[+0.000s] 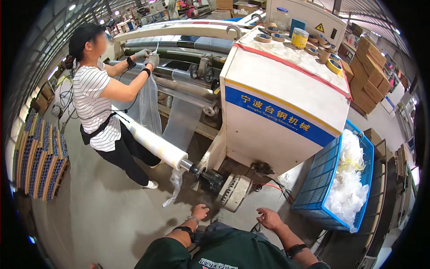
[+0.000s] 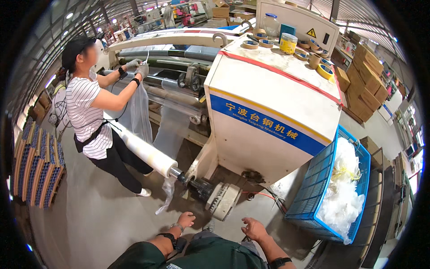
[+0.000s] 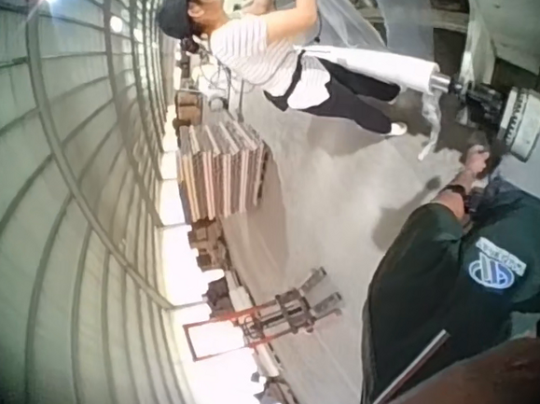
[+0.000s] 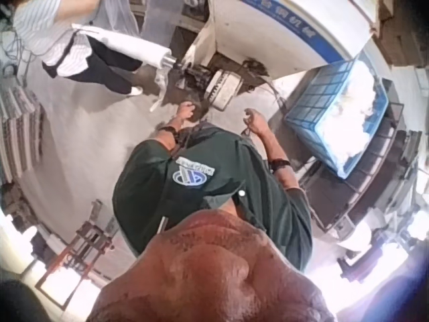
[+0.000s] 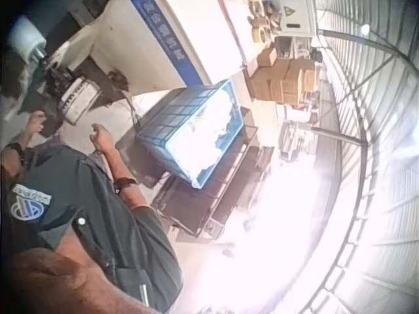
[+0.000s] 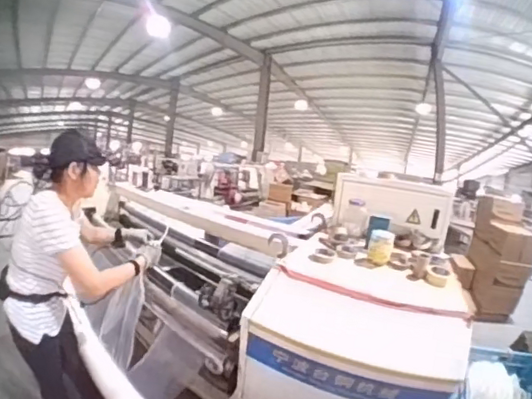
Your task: Operating an industrial winding machine control panel and loading cardboard cores with plastic film.
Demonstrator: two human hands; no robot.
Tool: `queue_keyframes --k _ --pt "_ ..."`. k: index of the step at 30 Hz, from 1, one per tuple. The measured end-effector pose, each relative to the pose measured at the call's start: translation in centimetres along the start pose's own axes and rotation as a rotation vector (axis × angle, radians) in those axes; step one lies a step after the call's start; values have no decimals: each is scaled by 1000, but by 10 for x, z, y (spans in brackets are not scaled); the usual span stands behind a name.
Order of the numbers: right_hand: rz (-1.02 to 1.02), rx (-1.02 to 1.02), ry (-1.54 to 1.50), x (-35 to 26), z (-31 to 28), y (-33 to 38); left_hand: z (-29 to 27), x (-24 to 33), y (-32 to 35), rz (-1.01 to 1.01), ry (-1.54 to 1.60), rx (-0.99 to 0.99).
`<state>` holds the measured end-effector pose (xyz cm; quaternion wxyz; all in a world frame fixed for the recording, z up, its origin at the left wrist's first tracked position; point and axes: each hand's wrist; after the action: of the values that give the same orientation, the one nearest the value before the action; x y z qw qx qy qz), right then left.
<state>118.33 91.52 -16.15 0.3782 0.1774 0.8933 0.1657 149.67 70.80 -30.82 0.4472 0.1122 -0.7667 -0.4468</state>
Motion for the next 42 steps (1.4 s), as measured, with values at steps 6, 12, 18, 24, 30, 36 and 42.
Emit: queue_keyframes --k 6,12,18,24,30,36,42 --pt "9 -11 -10 74 -36 42 91 3 39 5 101 51" --pt "-19 -56 -15 125 -40 79 183 -6 60 31 143 -90" --pt "5 -53 -72 136 -46 90 191 1 55 157 -11 -88" --pt "30 -4 -49 132 -55 88 163 -3 43 92 -28 13" --pt "26 1 -5 115 -54 74 154 -5 47 82 -14 14" --pt "23 -20 62 95 -59 59 141 -23 32 69 5 -23" --pt "38 -47 35 93 -55 48 133 -15 29 39 86 19"
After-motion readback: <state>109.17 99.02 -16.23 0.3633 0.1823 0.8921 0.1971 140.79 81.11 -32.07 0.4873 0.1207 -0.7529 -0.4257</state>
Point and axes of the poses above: each hand's wrist, its own y-axis away from the middle knuckle, its own z-axis out of the palm, x = y × z, and after that the axes turned 5 degrees about y, right-handed
